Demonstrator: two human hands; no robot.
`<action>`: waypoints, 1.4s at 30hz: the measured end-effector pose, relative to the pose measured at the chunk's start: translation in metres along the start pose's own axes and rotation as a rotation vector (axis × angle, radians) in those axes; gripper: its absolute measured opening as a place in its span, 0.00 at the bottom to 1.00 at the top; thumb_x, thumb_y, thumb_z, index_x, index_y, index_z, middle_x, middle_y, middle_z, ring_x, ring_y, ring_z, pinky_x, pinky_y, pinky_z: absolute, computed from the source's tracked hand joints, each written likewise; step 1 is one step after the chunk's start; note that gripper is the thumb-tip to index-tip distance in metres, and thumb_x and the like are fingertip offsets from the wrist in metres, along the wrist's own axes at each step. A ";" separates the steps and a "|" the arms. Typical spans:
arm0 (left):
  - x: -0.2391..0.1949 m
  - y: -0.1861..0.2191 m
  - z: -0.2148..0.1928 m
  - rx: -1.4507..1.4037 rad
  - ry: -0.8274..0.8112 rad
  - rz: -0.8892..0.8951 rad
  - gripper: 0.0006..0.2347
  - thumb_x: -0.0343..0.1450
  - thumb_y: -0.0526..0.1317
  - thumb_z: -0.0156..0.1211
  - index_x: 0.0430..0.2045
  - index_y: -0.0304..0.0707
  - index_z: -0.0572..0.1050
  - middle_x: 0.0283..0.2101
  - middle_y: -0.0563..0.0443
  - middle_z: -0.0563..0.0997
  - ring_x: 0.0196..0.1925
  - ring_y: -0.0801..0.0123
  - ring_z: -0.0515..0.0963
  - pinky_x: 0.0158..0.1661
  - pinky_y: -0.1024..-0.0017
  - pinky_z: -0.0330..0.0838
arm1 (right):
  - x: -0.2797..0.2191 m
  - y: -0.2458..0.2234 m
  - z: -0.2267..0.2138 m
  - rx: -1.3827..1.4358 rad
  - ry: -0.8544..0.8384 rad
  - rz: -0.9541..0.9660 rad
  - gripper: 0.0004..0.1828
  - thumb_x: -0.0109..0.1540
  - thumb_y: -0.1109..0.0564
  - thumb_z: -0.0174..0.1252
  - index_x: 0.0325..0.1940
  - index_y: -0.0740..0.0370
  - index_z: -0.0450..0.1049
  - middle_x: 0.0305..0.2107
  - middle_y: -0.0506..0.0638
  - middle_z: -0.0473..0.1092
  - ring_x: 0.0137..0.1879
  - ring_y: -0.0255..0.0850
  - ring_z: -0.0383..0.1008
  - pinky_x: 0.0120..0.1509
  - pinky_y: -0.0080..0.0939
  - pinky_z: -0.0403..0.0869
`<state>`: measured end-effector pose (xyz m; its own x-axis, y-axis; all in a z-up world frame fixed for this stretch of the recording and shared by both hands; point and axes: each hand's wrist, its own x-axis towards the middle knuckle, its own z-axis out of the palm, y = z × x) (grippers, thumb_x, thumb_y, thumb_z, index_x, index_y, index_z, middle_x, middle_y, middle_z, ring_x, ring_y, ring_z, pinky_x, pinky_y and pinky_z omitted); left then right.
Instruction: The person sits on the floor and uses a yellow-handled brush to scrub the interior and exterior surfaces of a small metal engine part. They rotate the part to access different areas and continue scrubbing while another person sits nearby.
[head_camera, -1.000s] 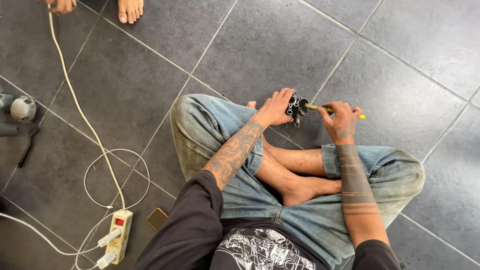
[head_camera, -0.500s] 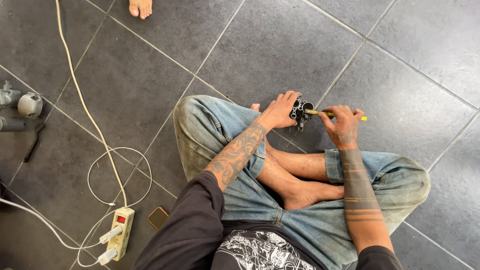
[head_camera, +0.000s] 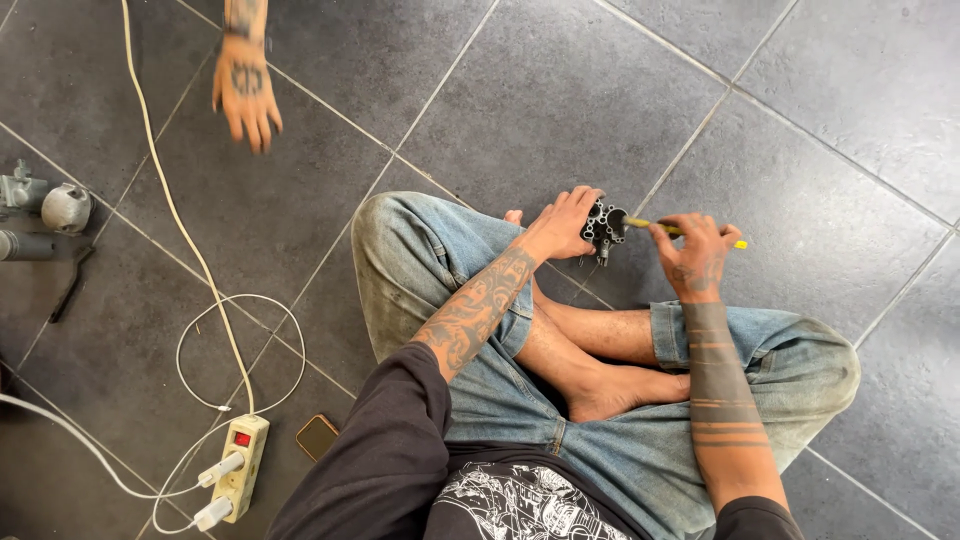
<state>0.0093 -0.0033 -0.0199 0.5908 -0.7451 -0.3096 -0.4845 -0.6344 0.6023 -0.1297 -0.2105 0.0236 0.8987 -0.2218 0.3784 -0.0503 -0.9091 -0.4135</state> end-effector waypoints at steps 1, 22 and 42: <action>0.001 -0.002 0.003 0.001 0.001 0.001 0.46 0.56 0.50 0.79 0.68 0.46 0.55 0.67 0.49 0.61 0.64 0.49 0.69 0.54 0.48 0.77 | 0.000 -0.004 0.000 0.021 -0.017 -0.022 0.10 0.67 0.44 0.69 0.40 0.46 0.78 0.28 0.44 0.71 0.40 0.42 0.72 0.59 0.49 0.56; -0.002 0.006 -0.007 -0.008 -0.021 -0.013 0.45 0.57 0.49 0.78 0.68 0.45 0.55 0.68 0.48 0.62 0.66 0.46 0.68 0.55 0.47 0.75 | 0.003 -0.012 0.004 -0.044 -0.019 -0.048 0.10 0.66 0.44 0.69 0.39 0.47 0.77 0.27 0.43 0.70 0.38 0.42 0.71 0.58 0.50 0.57; 0.002 0.001 -0.003 0.009 -0.009 -0.008 0.45 0.57 0.51 0.77 0.68 0.46 0.55 0.68 0.48 0.61 0.65 0.48 0.69 0.54 0.48 0.76 | 0.003 -0.002 0.002 -0.065 0.012 -0.037 0.09 0.67 0.44 0.68 0.41 0.46 0.77 0.27 0.43 0.70 0.39 0.41 0.71 0.59 0.50 0.57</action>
<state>0.0120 -0.0044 -0.0176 0.5887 -0.7420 -0.3207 -0.4856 -0.6418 0.5935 -0.1256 -0.2086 0.0236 0.8950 -0.1917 0.4028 -0.0457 -0.9377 -0.3446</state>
